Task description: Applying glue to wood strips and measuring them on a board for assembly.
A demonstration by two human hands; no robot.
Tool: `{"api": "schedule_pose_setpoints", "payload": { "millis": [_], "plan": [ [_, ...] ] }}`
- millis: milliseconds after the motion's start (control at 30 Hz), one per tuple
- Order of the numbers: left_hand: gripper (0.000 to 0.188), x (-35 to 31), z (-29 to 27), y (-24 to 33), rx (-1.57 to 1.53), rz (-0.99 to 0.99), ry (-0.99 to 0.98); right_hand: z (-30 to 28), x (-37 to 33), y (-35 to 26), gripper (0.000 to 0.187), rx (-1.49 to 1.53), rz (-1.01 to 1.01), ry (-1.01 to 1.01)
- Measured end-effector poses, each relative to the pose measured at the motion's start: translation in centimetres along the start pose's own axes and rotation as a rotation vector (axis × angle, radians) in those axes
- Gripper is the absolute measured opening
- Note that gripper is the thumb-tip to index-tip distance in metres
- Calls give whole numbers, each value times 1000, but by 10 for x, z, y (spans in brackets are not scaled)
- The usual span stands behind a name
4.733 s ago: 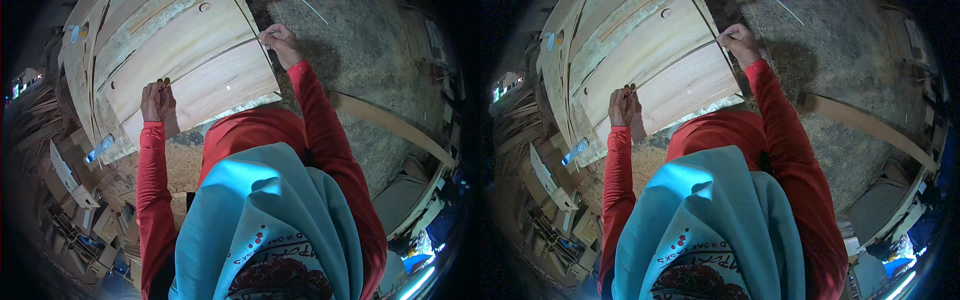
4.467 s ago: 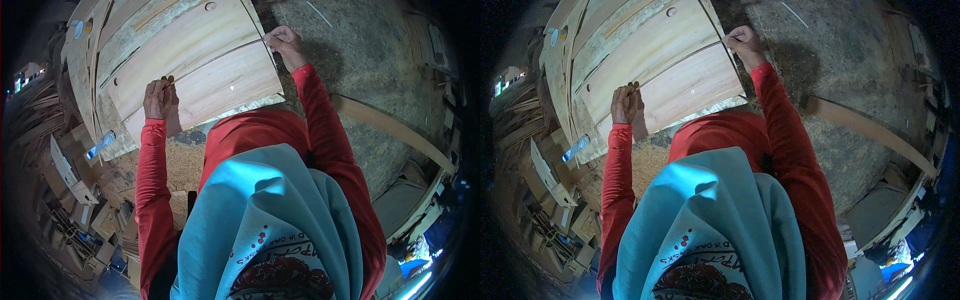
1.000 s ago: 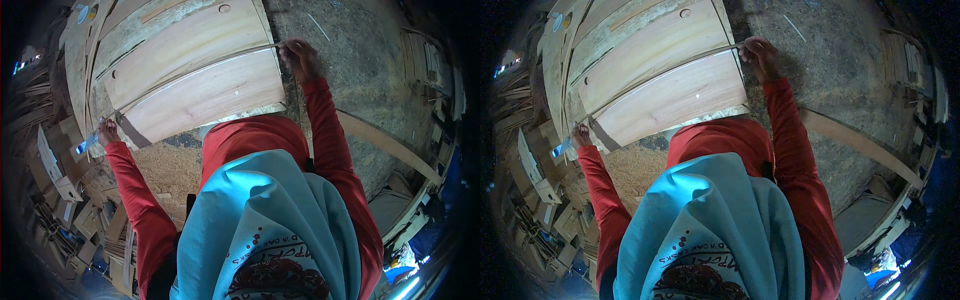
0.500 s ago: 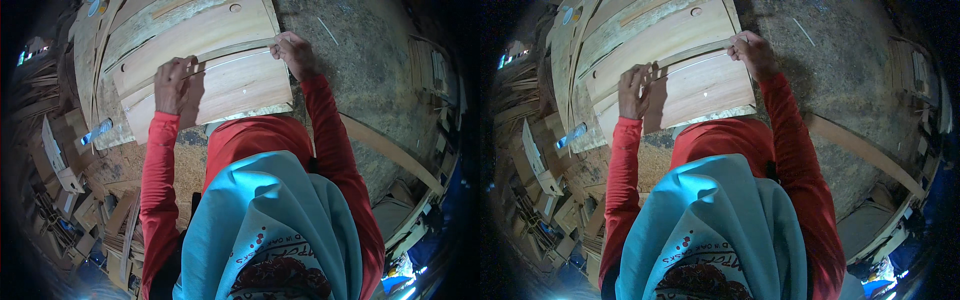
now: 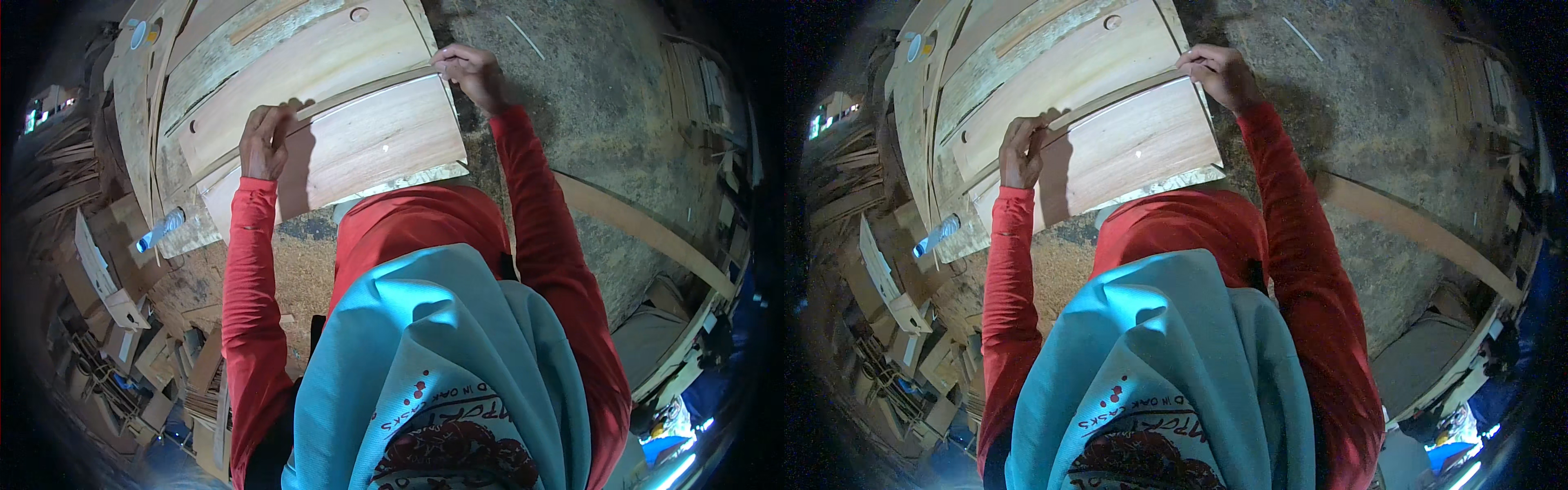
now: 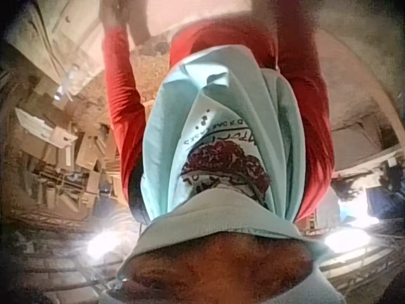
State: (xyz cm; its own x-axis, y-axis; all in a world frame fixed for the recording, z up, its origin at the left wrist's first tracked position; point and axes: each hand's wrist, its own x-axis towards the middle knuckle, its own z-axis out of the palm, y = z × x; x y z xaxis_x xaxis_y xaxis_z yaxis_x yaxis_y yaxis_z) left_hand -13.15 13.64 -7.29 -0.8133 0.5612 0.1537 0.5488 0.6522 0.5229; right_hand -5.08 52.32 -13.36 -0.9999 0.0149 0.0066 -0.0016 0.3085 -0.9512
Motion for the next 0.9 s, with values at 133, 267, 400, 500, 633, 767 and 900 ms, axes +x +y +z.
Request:
{"api": "schedule_pose_setpoints", "payload": {
  "millis": [133, 267, 400, 500, 633, 767, 900],
  "plan": [
    [22, -8, 6, -2, 9, -5, -10, 1, 8, 13, 10, 19, -159, 13],
    [23, -12, 12, 2, 83, 10, -2, -3, 12, 13, 7, -166, -266, 12],
    [24, -17, 11, -3, 103, 43, -2, -9, 8, 19, 14, 3, -52, -25],
    [25, -19, 14, -3, 126, 0, -10, 8, -5, 40, 8, 82, -93, 217],
    [22, -23, 18, -4, 134, 29, -21, 33, -25, 29, 21, 104, 133, 331],
    [17, -23, 22, -2, 154, 26, -28, 41, -33, 18, 23, 94, 173, 369],
    [13, -26, 28, -12, 134, 50, -19, 47, -30, 25, 23, 79, 102, 407]
  ]
}}
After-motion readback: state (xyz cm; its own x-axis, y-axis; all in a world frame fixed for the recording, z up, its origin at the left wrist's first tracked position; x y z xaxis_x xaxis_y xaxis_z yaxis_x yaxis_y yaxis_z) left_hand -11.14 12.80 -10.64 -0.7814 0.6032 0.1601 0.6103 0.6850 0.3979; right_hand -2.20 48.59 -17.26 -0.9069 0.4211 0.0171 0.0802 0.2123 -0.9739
